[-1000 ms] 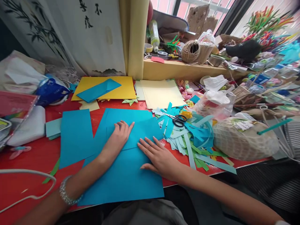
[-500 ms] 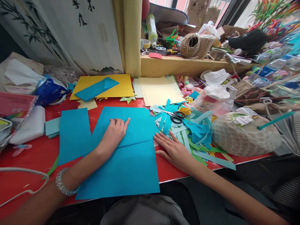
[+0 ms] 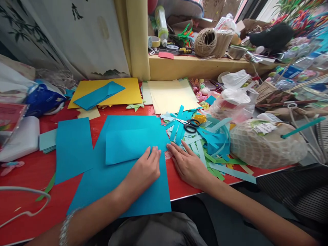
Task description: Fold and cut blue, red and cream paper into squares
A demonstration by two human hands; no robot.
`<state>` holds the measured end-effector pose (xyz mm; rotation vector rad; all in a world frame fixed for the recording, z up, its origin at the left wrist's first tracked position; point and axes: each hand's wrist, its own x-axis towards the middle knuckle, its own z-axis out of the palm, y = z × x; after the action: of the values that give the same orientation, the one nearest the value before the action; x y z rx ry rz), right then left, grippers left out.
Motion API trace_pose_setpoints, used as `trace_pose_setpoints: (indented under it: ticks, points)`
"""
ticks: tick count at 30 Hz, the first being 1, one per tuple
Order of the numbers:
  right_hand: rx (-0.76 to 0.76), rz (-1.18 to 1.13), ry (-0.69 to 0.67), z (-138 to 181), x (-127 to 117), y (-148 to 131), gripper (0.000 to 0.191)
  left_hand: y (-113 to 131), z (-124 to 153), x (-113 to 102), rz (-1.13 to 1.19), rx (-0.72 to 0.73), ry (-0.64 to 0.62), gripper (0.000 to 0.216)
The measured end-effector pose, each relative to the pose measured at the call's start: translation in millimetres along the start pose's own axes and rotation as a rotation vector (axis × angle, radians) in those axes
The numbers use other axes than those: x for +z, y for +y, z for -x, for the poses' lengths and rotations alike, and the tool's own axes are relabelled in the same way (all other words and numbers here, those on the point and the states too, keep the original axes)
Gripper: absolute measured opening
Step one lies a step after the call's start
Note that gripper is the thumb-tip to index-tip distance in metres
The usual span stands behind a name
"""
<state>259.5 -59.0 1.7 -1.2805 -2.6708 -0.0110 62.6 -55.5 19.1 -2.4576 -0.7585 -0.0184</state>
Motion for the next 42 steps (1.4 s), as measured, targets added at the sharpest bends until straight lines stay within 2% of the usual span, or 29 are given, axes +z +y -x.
trace_pose_setpoints:
  ticks: [4, 8, 12, 17, 22, 28, 33, 37, 42]
  points:
    - [-0.012, 0.023, -0.007, -1, -1, 0, 0.049, -2, 14, -1, 0.034, -0.078, -0.012, 0.042]
    - [-0.014, 0.029, -0.026, -2, -3, 1, 0.049, 4, 17, 0, 0.072, -0.180, -0.029, 0.045]
    - [-0.004, 0.015, -0.029, -2, -3, 1, 0.049, 7, 27, 0, 0.022, -0.238, -0.019, 0.045]
    - [0.021, -0.006, -0.030, -2, -3, 0, 0.050, 1, 63, 3, 0.013, -0.257, -0.017, 0.044]
    - [0.029, 0.011, -0.044, -1, -4, -1, 0.049, -7, 106, 8, 0.104, -0.318, -0.110, 0.048]
    - [0.035, 0.038, -0.034, -2, -4, -3, 0.050, -12, 133, 6, 0.046, -0.355, -0.159, 0.049]
    - [0.024, 0.059, -0.005, -2, -3, -7, 0.049, -20, 144, 2, -0.027, -0.392, -0.179, 0.050]
    - [0.024, 0.056, 0.004, -2, -1, -8, 0.048, -22, 139, -1, -0.078, -0.359, -0.193, 0.049]
    - [-0.006, -0.001, 0.008, 0, 2, -6, 0.048, -16, 120, -11, 0.010, -0.389, -0.090, 0.042]
